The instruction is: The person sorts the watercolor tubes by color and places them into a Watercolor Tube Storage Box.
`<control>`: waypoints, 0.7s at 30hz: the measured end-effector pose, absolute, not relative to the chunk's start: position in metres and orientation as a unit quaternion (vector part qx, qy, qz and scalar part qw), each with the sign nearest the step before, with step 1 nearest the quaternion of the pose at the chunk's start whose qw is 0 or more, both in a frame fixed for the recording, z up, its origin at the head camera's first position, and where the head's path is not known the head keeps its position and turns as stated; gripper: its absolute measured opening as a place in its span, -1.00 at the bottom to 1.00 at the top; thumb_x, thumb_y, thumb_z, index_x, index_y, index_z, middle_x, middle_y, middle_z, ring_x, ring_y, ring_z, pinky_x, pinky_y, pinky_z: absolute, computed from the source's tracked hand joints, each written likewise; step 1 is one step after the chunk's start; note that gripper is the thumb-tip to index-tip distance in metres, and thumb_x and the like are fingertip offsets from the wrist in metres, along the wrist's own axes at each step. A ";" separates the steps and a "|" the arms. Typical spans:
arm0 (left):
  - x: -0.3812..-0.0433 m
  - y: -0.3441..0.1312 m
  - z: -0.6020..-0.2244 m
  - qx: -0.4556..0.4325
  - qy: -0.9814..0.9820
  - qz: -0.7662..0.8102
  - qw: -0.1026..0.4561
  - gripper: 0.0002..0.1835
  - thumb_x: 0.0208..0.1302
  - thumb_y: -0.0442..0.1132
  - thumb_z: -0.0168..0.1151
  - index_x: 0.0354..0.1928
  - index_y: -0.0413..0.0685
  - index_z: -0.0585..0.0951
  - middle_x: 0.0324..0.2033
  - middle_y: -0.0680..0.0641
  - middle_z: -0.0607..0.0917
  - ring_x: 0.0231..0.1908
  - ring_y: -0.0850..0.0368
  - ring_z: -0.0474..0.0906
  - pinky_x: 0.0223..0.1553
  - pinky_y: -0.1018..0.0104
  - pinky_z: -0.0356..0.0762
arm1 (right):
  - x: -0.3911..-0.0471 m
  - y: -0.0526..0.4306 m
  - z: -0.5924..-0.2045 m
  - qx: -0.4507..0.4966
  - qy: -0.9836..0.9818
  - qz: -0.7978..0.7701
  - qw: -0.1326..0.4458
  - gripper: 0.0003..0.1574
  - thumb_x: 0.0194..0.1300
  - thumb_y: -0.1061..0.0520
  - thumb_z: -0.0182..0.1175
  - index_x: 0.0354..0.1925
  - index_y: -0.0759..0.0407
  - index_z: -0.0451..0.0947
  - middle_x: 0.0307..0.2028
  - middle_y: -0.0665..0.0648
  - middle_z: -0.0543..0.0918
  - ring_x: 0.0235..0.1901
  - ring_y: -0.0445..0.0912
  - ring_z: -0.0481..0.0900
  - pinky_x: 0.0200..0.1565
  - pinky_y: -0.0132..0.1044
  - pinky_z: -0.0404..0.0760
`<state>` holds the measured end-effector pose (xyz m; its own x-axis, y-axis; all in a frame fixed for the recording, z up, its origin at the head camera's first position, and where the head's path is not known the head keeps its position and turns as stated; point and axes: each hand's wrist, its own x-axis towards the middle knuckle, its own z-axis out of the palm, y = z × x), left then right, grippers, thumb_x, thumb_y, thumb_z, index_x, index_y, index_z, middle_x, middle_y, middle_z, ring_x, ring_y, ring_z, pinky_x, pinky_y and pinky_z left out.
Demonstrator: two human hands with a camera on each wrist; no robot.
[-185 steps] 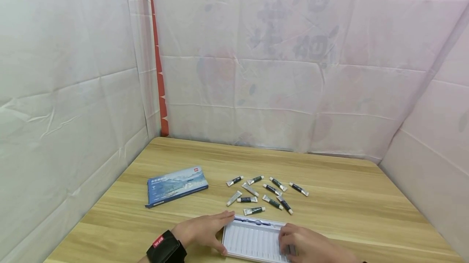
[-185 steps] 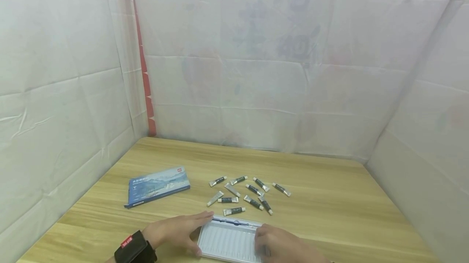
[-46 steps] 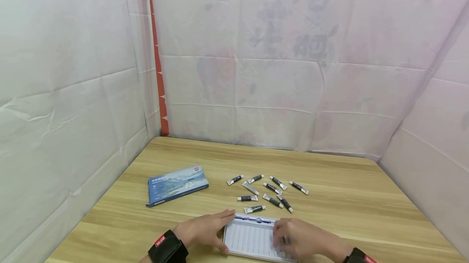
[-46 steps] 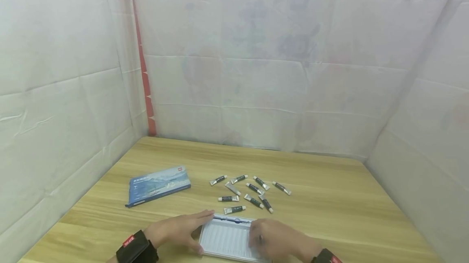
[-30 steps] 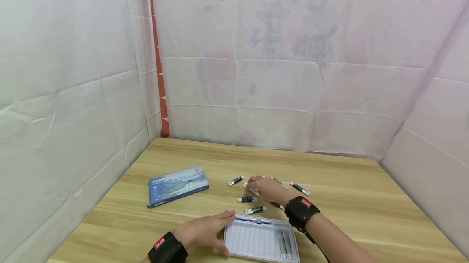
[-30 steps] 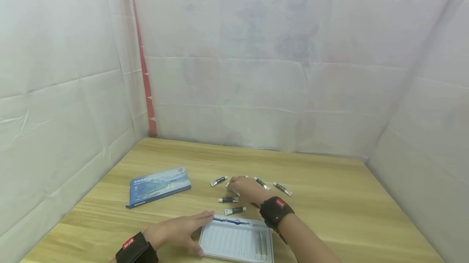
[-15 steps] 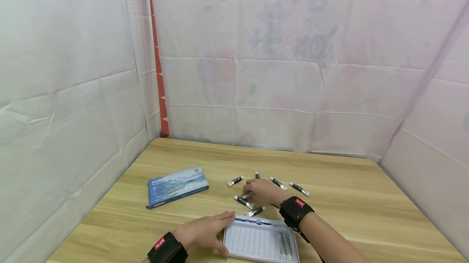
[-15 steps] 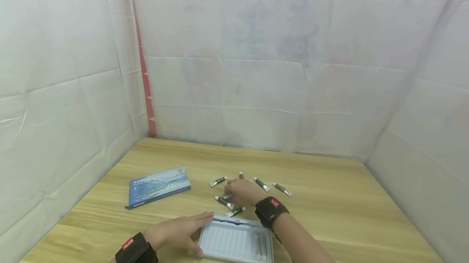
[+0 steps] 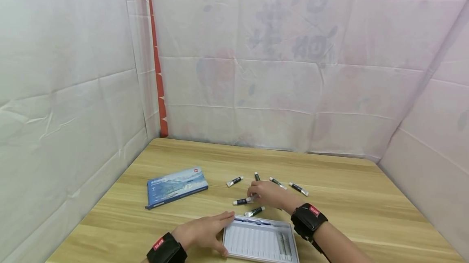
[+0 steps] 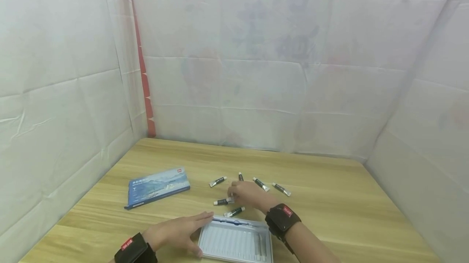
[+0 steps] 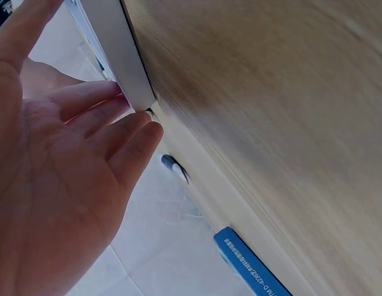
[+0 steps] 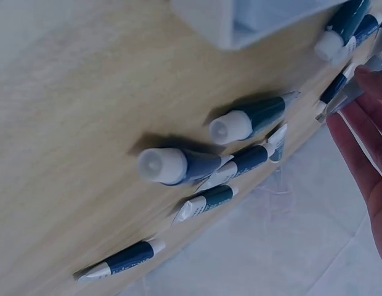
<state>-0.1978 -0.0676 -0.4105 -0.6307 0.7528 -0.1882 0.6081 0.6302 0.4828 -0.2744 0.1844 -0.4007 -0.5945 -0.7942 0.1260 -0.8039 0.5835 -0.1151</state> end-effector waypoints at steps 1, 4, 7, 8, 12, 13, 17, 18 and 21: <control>-0.198 -0.067 -0.410 0.385 0.883 0.190 0.189 -0.11 0.02 0.13 0.31 0.36 -0.07 0.21 0.33 0.02 0.19 0.28 0.14 0.12 0.18 0.24 0.25 | -0.271 0.186 -0.400 0.453 -0.887 0.084 0.030 -0.80 0.13 0.28 0.28 -0.22 0.09 0.61 -0.30 -0.04 0.54 -0.31 -0.23 0.53 -0.30 -0.47 0.52; -0.197 -0.067 -0.409 0.381 0.885 0.188 0.189 -0.10 0.01 0.13 0.32 0.36 -0.07 0.21 0.33 0.02 0.19 0.28 0.13 0.13 0.18 0.23 0.25 | -0.263 0.188 -0.398 0.460 -0.883 0.089 0.035 -0.81 0.13 0.24 0.28 -0.22 0.10 0.62 -0.30 -0.06 0.54 -0.30 -0.25 0.53 -0.28 -0.50 0.51; -0.196 -0.066 -0.409 0.376 0.888 0.186 0.190 -0.10 0.01 0.13 0.32 0.36 -0.06 0.22 0.33 0.02 0.20 0.27 0.13 0.14 0.17 0.22 0.26 | -0.255 0.190 -0.397 0.472 -0.876 0.085 0.051 -0.82 0.13 0.23 0.28 -0.23 0.09 0.62 -0.30 -0.08 0.55 -0.30 -0.27 0.53 -0.28 -0.52 0.51; -0.196 -0.066 -0.408 0.375 0.888 0.186 0.190 -0.10 0.01 0.13 0.32 0.36 -0.06 0.22 0.33 0.02 0.20 0.27 0.13 0.15 0.17 0.21 0.26 | -0.252 0.190 -0.398 0.476 -0.874 0.081 0.058 -0.82 0.13 0.24 0.28 -0.24 0.08 0.62 -0.29 -0.08 0.54 -0.30 -0.27 0.52 -0.29 -0.52 0.51; -0.195 -0.067 -0.409 0.373 0.888 0.189 0.191 -0.10 0.01 0.12 0.33 0.36 -0.06 0.22 0.32 0.01 0.20 0.27 0.14 0.15 0.17 0.22 0.26 | -0.242 0.193 -0.397 0.492 -0.864 0.082 0.068 -0.80 0.11 0.26 0.29 -0.24 0.07 0.62 -0.29 -0.09 0.53 -0.29 -0.30 0.50 -0.28 -0.56 0.49; -0.195 -0.067 -0.409 0.373 0.888 0.190 0.190 -0.10 0.01 0.12 0.33 0.36 -0.06 0.22 0.32 0.01 0.20 0.27 0.14 0.14 0.17 0.22 0.26 | -0.239 0.194 -0.397 0.495 -0.862 0.086 0.066 -0.79 0.11 0.26 0.29 -0.23 0.08 0.62 -0.29 -0.09 0.52 -0.28 -0.30 0.50 -0.28 -0.57 0.48; -0.196 -0.067 -0.410 0.375 0.887 0.191 0.188 -0.10 0.00 0.11 0.34 0.35 -0.07 0.22 0.32 0.02 0.20 0.27 0.14 0.14 0.17 0.23 0.26 | -0.229 0.195 -0.397 0.499 -0.860 0.086 0.063 -0.81 0.12 0.25 0.28 -0.24 0.07 0.62 -0.30 -0.11 0.53 -0.28 -0.33 0.48 -0.28 -0.59 0.47; -0.196 -0.067 -0.410 0.375 0.887 0.191 0.189 -0.10 0.00 0.11 0.34 0.35 -0.07 0.22 0.32 0.02 0.20 0.27 0.14 0.14 0.17 0.23 0.26 | -0.226 0.195 -0.396 0.500 -0.860 0.082 0.067 -0.81 0.12 0.24 0.28 -0.24 0.07 0.62 -0.29 -0.11 0.53 -0.28 -0.33 0.49 -0.28 -0.60 0.46; -0.196 -0.066 -0.410 0.374 0.888 0.190 0.190 -0.09 -0.01 0.12 0.34 0.36 -0.07 0.22 0.33 0.01 0.20 0.28 0.13 0.13 0.17 0.22 0.26 | -0.218 0.197 -0.396 0.505 -0.856 0.073 0.082 -0.77 0.07 0.26 0.30 -0.24 0.07 0.62 -0.30 -0.10 0.53 -0.31 -0.34 0.49 -0.32 -0.63 0.45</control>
